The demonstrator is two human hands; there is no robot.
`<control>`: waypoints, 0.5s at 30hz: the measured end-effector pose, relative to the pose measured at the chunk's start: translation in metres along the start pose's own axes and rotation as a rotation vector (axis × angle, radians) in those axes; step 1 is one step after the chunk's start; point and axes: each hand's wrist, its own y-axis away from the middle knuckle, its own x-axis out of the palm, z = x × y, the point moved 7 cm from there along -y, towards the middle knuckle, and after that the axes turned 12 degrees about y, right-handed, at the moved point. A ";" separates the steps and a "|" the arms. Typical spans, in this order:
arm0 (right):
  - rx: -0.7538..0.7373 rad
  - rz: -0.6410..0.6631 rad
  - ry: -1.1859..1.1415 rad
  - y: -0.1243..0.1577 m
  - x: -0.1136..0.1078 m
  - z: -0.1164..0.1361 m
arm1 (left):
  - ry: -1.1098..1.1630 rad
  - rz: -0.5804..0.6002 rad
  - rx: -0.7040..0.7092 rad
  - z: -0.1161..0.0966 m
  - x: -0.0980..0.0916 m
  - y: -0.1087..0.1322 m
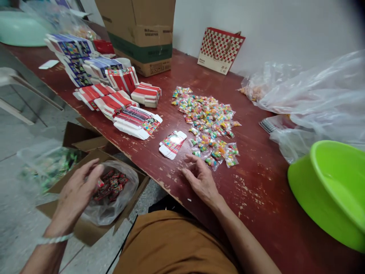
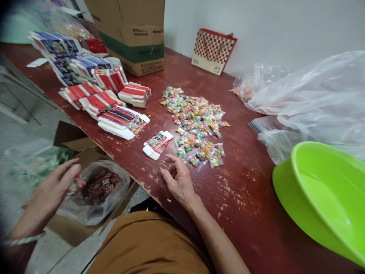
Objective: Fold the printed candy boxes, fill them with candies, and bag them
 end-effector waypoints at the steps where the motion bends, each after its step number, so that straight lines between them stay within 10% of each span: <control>1: 0.012 -0.007 0.007 0.001 0.002 -0.004 | -0.045 0.026 0.043 -0.010 0.012 -0.002; 5: -0.017 -0.020 0.092 0.008 0.014 -0.010 | -0.123 0.202 0.294 -0.083 0.101 -0.016; 8: -0.081 -0.038 0.139 0.012 0.016 -0.009 | -0.196 0.171 0.216 -0.107 0.146 -0.039; 15: -0.069 -0.081 0.089 0.008 0.015 -0.013 | 0.006 0.169 0.035 -0.092 0.154 -0.071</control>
